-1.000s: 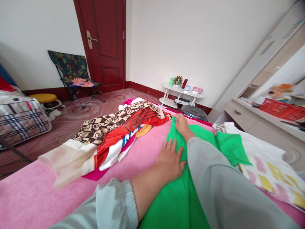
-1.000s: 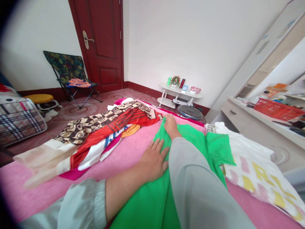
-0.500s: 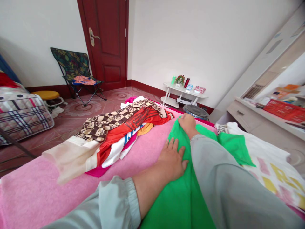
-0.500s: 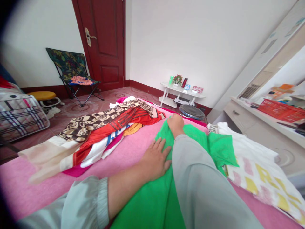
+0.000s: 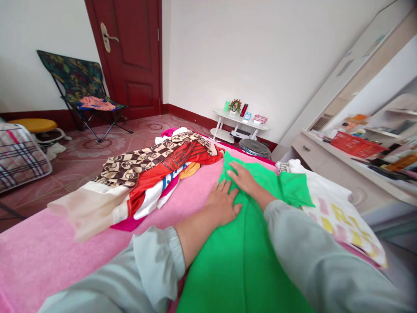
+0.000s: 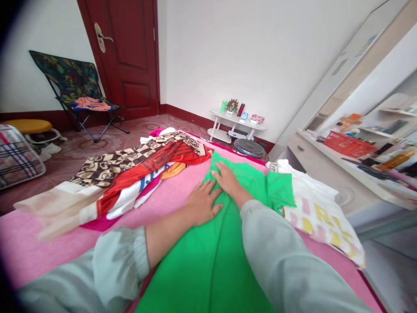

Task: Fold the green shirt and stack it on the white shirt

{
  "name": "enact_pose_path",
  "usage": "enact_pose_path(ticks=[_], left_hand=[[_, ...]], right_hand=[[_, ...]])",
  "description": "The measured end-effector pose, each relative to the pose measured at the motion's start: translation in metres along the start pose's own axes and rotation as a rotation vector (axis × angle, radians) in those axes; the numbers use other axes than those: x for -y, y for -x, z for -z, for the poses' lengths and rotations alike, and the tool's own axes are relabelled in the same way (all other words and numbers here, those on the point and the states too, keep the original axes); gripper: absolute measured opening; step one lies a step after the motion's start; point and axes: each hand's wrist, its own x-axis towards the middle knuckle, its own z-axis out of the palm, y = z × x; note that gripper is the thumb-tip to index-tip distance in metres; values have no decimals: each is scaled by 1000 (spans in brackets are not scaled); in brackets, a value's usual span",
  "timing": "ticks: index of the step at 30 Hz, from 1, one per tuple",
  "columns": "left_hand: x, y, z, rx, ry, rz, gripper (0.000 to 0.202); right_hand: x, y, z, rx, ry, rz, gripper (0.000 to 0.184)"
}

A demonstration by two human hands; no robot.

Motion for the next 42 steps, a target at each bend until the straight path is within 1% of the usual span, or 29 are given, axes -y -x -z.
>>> enact_pose_path(ticks=[4,6,8,11,14,17,20,22,25,26,28,30,32,33,35,37,38,40,42], left_hand=[[1,0,0,18,-19,0,60],[0,0,1,38,-27,-3,59],[0,1,3,59,-40,-10,61],[-2,4,7,110,-70,-31,65],[-1,14,12,161,-92,-90,65],[2,37,17,193,-87,-179,64],[6,69,25,227,-55,-262,64],[10,94,33,261,-15,-305,63],[14,129,53,323,79,-345,63],[15,140,62,350,123,-357,63],[14,160,83,418,237,-369,59],[8,179,105,446,347,-331,46],[-4,197,125,404,360,-240,33],[-11,206,133,377,327,-194,32],[-25,221,144,355,232,-135,36],[-37,233,145,369,170,-113,40],[-42,236,144,370,154,-102,38],[-45,237,138,360,145,-66,29],[-45,233,133,357,184,-8,14]], right_hand=[[13,82,15,-1,-17,70,47],[23,121,22,-4,-42,68,44],[35,155,28,16,-62,49,44],[53,194,34,76,-65,20,46],[72,222,40,129,-71,18,44],[92,247,49,189,-91,44,42],[115,271,58,236,-108,86,41],[130,286,64,239,-120,103,32],[152,308,71,243,-122,100,6],[159,315,73,259,-117,98,3],[171,327,76,311,-107,98,7],[180,337,77,370,-100,99,12],[185,343,78,401,-79,110,14],[187,346,78,404,-60,116,13],[189,349,78,408,-21,129,9],[189,351,77,412,5,143,11],[189,352,76,416,12,151,14],[188,353,74,417,27,167,18],[189,354,72,403,55,173,14]])
